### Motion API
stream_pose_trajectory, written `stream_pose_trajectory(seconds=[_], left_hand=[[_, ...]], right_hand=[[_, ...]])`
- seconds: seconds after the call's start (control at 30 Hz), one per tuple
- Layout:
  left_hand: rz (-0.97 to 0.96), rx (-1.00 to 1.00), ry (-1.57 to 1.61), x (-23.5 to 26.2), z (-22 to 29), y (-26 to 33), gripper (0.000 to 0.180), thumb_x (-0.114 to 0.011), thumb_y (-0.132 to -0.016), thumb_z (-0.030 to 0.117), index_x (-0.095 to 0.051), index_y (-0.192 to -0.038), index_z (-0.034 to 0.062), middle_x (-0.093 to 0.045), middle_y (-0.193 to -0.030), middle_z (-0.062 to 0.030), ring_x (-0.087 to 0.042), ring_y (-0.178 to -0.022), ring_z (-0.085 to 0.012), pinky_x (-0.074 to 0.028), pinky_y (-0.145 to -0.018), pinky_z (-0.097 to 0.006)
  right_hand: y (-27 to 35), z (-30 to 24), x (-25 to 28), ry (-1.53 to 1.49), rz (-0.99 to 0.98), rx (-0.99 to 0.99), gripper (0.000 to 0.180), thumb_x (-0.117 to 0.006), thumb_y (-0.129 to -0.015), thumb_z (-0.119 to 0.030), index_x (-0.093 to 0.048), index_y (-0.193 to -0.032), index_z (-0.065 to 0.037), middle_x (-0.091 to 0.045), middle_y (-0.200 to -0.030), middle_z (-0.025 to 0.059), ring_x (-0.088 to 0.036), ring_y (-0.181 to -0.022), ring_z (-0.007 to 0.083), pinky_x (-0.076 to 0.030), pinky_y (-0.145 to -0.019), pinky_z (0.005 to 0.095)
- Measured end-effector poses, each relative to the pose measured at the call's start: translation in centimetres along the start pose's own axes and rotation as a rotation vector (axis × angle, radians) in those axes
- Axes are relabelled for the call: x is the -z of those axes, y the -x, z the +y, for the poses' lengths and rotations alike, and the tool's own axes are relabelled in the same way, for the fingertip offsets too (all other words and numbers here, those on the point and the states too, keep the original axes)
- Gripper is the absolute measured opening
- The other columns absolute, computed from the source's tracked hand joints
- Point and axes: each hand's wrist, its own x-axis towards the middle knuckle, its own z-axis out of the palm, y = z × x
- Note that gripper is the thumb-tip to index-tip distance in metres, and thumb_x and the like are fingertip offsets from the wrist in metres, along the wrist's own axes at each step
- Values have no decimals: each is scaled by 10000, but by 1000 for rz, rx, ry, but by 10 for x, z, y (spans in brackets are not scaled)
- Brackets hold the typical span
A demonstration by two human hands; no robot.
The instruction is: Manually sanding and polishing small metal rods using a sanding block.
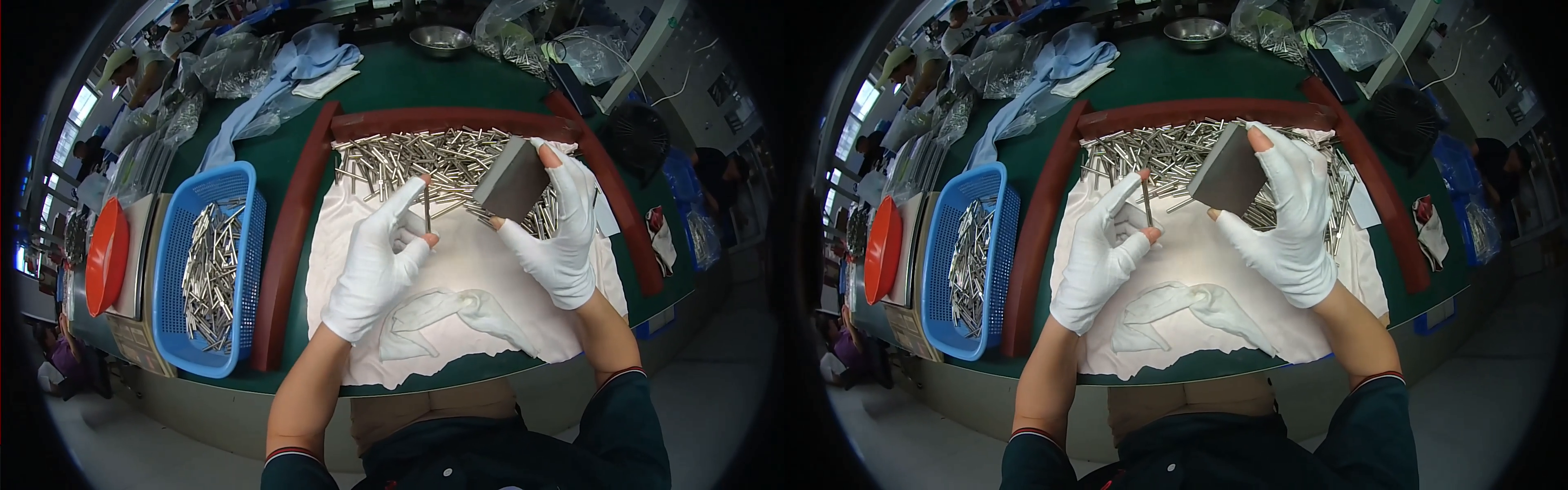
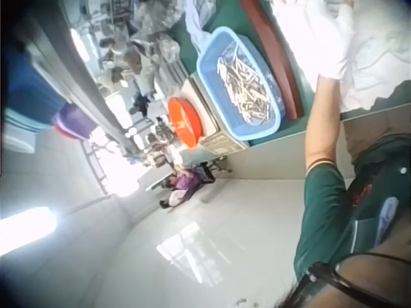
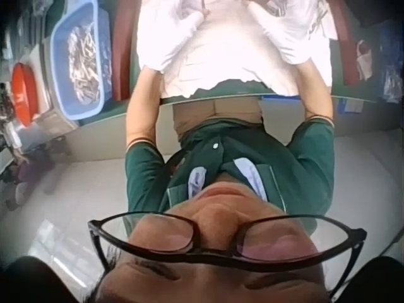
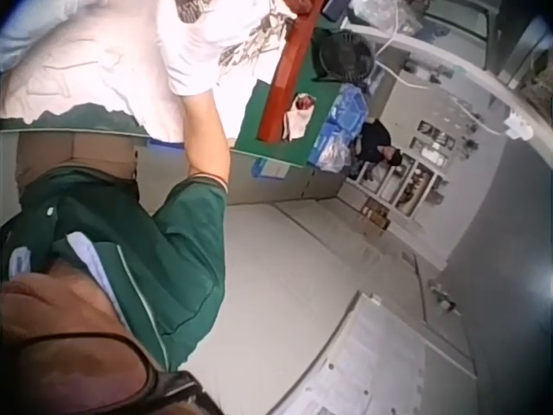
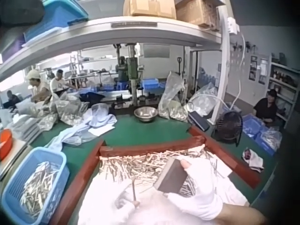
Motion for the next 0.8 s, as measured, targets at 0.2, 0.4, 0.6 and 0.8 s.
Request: stream_pose_trajectory(seconds=[0.2, 0.4, 0.6, 0.8], left_hand=[[150, -144, -590, 17, -10, -4, 633, -569, -773, -123, -495, -1368, 78, -596, -778, -123, -575, -665, -149, -466, -654, -252], [224, -342, -999, 39, -18, -9, 636, -546, -761, -144, -511, -1352, 86, -637, -899, -155, -526, -613, -193, -471, -664, -267], [252, -82, -1100, 42, -5, -8, 532, -600, -777, -15, -539, -1294, 96, -644, -1039, -204, -629, -904, -385, -506, -768, -420], [289, -210, -1133, 56, -16, -4, 294, -613, -749, -79, -649, -1032, -9, -640, -759, -156, -635, -667, -278, -495, -651, -353]], right_hand=[[-2, 8, 1, 56, 52, -60, 867, -807, -546, -53, -473, -1346, -62, -538, -1267, 99, -479, -1120, 286, -385, -972, 399], [-3, 9, 3, 84, 75, -33, 850, -804, -534, -59, -496, -1326, -72, -544, -1266, 76, -474, -1101, 286, -398, -951, 390], [-3, 11, 7, 111, 92, -47, 845, -791, -518, -56, -507, -1314, -81, -546, -1270, 57, -470, -1094, 275, -406, -939, 383], [-1, 15, 7, 130, 59, -37, 868, -803, -550, -51, -467, -1350, -70, -534, -1300, 106, -481, -1167, 301, -357, -1021, 405]])
